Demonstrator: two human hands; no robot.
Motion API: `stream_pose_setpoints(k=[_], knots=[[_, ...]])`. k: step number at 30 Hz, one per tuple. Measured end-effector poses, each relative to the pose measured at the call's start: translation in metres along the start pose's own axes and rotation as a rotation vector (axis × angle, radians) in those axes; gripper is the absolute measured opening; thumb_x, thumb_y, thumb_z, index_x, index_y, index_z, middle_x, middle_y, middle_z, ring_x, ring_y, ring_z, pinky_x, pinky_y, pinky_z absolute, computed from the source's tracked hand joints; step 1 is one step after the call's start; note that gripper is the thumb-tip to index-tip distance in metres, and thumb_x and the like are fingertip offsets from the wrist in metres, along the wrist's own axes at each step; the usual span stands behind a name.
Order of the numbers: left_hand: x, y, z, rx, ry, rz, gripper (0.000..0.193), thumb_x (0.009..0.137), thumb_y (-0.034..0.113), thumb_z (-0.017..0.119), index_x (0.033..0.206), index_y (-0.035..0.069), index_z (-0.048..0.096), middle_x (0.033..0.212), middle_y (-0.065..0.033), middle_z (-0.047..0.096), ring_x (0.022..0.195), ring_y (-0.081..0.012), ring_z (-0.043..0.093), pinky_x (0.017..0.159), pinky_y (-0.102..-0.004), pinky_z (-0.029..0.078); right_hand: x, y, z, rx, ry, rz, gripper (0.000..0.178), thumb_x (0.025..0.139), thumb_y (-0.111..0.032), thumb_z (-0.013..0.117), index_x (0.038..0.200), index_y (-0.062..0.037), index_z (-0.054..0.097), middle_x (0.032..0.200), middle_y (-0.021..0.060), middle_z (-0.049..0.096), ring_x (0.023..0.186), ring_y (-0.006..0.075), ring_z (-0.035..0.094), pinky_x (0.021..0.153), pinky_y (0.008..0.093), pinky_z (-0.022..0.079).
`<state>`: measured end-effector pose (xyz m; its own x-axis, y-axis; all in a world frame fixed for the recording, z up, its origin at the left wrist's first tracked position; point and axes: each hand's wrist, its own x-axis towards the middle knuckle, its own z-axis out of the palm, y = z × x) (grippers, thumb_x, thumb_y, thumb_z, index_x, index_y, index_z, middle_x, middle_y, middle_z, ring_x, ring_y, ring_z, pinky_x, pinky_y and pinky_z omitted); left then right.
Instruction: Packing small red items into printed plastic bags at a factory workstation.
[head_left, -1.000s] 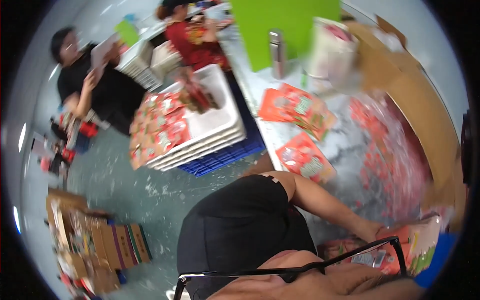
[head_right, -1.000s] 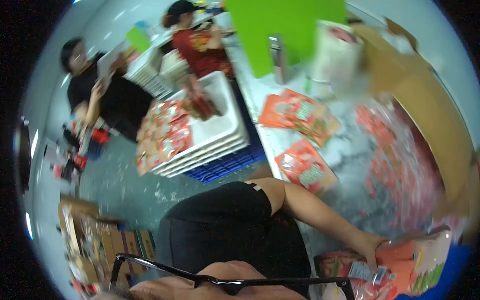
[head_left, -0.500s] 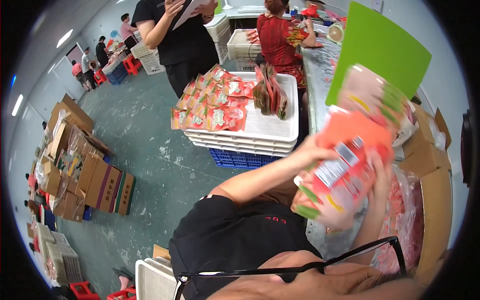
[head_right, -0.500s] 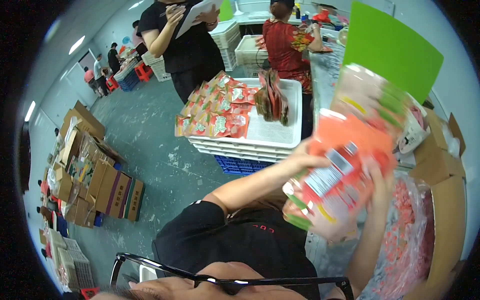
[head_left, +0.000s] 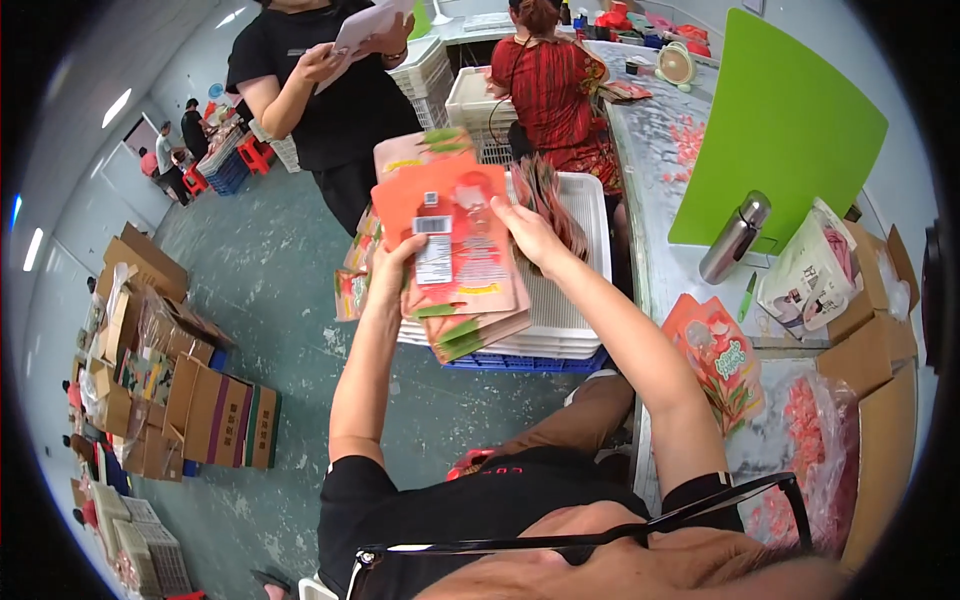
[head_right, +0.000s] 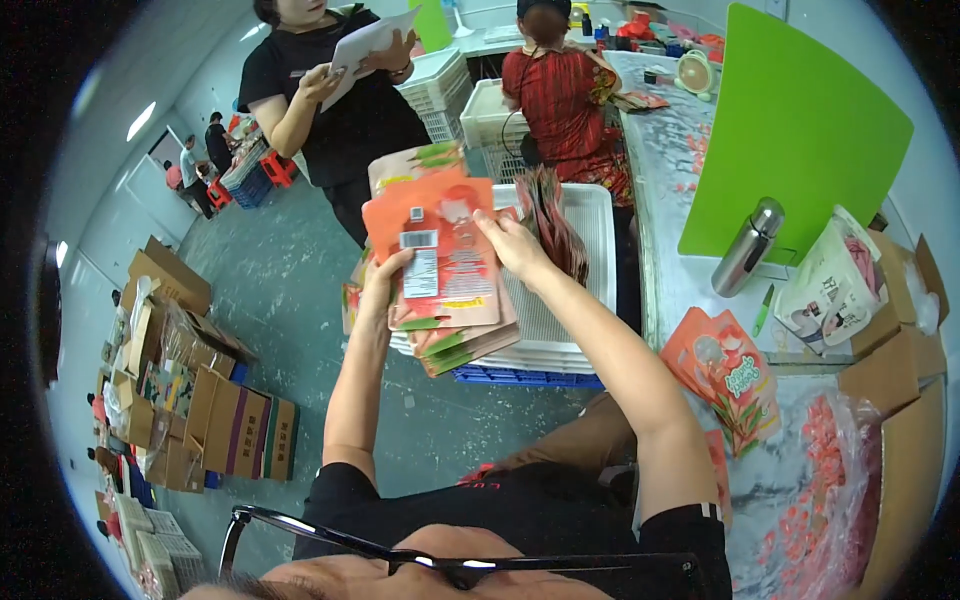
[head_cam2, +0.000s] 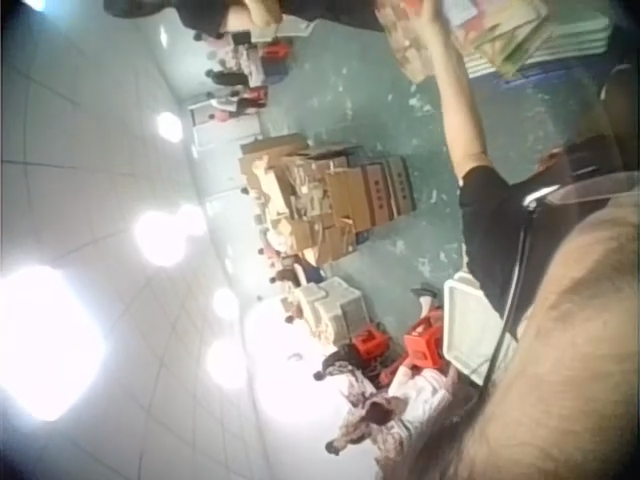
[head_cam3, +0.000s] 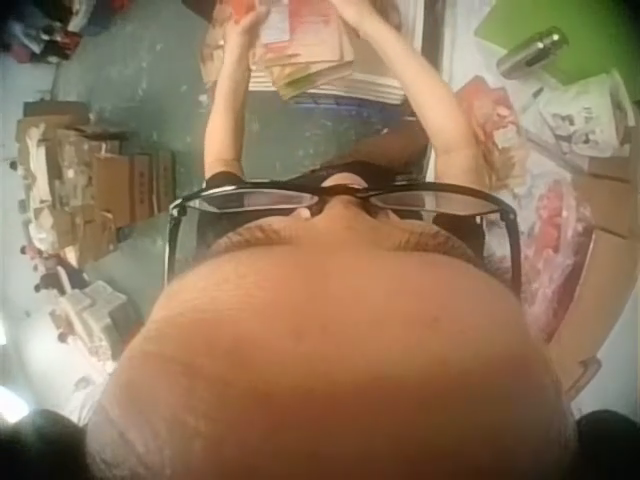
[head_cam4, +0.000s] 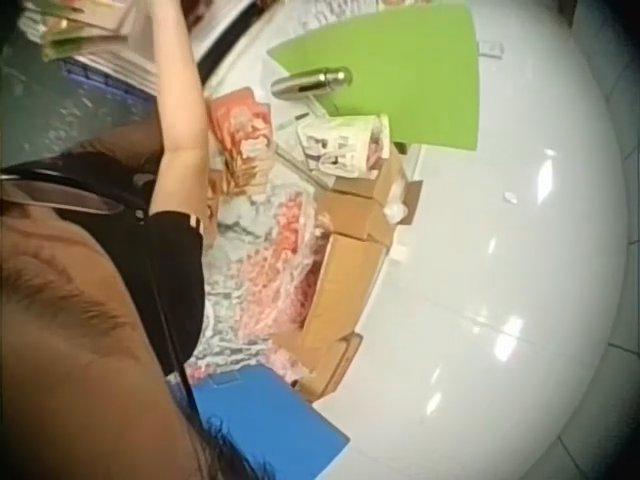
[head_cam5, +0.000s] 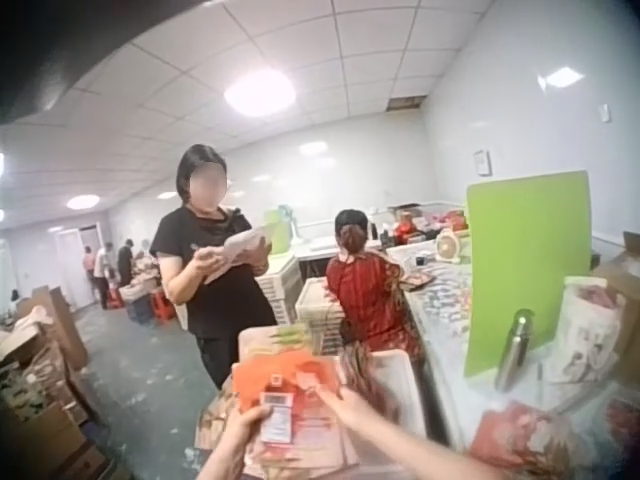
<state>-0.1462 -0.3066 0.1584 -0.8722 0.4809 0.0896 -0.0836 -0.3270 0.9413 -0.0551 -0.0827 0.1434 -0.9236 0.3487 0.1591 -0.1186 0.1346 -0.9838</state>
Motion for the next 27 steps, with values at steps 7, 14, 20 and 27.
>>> stream_pose_setpoints(k=[7,14,20,27], knots=[[0.066,-0.012,-0.03,0.172,0.057,0.004,0.041,0.079,0.002,0.07,0.117,0.0,0.056,0.1,-0.0065,0.067,0.086,-0.0163,0.066,0.08,-0.0302,0.055,0.066,0.04,-0.032,-0.933,0.311,0.181,0.09,0.076,-0.064,0.066,0.139,-0.0045,0.043,0.142,0.0232,0.041,0.133,0.0394,0.037,0.107,0.0541,0.03],[0.139,-0.042,-0.022,0.591,0.13,-0.028,0.033,0.076,0.0,0.072,0.107,-0.001,0.063,0.092,-0.0063,0.07,0.076,-0.016,0.067,0.071,-0.0297,0.055,0.113,0.078,-0.044,-0.952,0.274,0.436,0.106,0.074,-0.059,0.07,0.151,-0.0048,0.019,0.14,0.0269,0.043,0.111,0.0406,0.06,0.094,0.0464,0.048],[0.164,-0.045,0.059,1.158,0.096,-0.073,0.074,0.062,0.036,0.082,0.115,-0.009,0.056,0.092,-0.0204,0.07,0.085,-0.0323,0.069,0.078,-0.0392,0.053,0.086,0.087,-0.106,-0.922,0.275,0.498,0.099,0.075,-0.036,0.068,0.152,-0.0047,0.014,0.105,0.0249,0.067,0.095,0.0406,0.066,0.084,0.0469,0.053],[0.144,-0.144,0.135,1.535,-0.34,-0.056,0.119,0.063,0.048,0.079,0.146,-0.007,0.013,0.142,-0.0313,0.039,0.115,-0.0404,0.058,0.098,-0.0438,0.047,0.054,0.081,-0.098,-0.927,0.287,0.453,0.1,0.077,-0.037,0.065,0.152,-0.0025,0.008,0.099,0.029,0.067,0.091,0.0438,0.065,0.083,0.0479,0.053]])
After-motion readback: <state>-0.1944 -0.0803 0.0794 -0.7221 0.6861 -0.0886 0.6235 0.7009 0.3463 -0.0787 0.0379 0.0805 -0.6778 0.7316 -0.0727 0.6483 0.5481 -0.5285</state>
